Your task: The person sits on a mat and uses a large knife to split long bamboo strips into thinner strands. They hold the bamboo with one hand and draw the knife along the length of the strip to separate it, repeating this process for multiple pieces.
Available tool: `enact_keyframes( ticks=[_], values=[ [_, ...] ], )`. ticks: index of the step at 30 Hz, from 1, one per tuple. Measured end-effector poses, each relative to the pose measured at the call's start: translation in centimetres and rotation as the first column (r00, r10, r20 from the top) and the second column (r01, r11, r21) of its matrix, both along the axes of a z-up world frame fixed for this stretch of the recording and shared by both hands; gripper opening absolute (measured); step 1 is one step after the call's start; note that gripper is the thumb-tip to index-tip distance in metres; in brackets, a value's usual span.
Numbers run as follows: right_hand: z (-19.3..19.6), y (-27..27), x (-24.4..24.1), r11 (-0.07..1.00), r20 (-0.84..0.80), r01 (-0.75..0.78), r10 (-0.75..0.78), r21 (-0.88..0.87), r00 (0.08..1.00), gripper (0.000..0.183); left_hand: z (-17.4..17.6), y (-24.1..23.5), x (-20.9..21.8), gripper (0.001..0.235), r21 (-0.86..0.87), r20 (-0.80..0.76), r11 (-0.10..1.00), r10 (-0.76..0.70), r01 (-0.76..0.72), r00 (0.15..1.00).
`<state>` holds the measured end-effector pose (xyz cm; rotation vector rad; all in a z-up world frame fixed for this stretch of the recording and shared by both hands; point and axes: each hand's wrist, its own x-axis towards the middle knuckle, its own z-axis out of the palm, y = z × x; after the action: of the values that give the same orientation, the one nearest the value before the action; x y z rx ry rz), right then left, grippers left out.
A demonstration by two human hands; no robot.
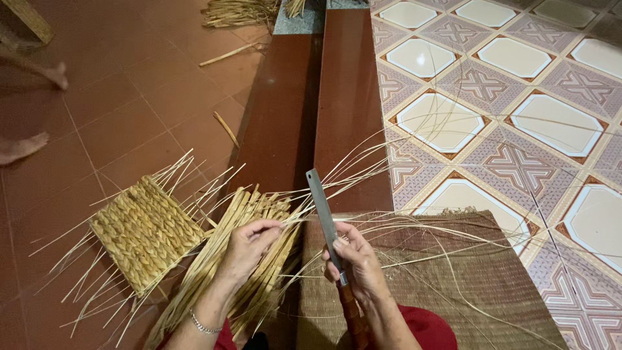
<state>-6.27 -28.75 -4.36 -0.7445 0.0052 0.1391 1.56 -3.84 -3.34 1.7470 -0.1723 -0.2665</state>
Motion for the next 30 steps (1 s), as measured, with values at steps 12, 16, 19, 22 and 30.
enact_keyframes(
  ticks=[12, 16, 19, 22, 30],
  values=[
    [0.2, -1.8, -0.4, 0.999, 0.019, -0.045, 0.046, -0.008, 0.999, 0.041, 2.3, -1.5, 1.2, 0.019, -0.281, -0.119, 0.956, 0.048, -0.080, 0.992],
    [0.3, -3.1, 0.1, 0.995, -0.094, 0.051, -0.059, -0.087, 0.994, 0.045, 5.3, -0.6, 2.3, 0.015, -0.585, -0.158, 0.787, 0.129, -0.198, 0.979],
    [0.4, -4.7, -0.2, 0.951, -0.253, 0.172, -0.238, -0.256, 0.938, 0.051, 6.1, 1.1, 3.6, 0.012, -0.703, -0.214, 0.643, 0.216, -0.304, 0.953],
    [-0.4, -7.6, -0.6, 0.916, -0.244, 0.290, -0.359, -0.278, 0.901, 0.055, 4.9, 3.3, 5.2, 0.010, -0.843, -0.162, 0.476, 0.218, -0.250, 0.962],
    [-5.0, -20.2, -4.7, 0.729, -0.045, 0.492, -0.579, -0.477, 0.814, 0.057, 2.3, 6.9, 7.8, 0.014, -0.859, -0.175, 0.418, 0.302, -0.295, 0.937]
  ],
)
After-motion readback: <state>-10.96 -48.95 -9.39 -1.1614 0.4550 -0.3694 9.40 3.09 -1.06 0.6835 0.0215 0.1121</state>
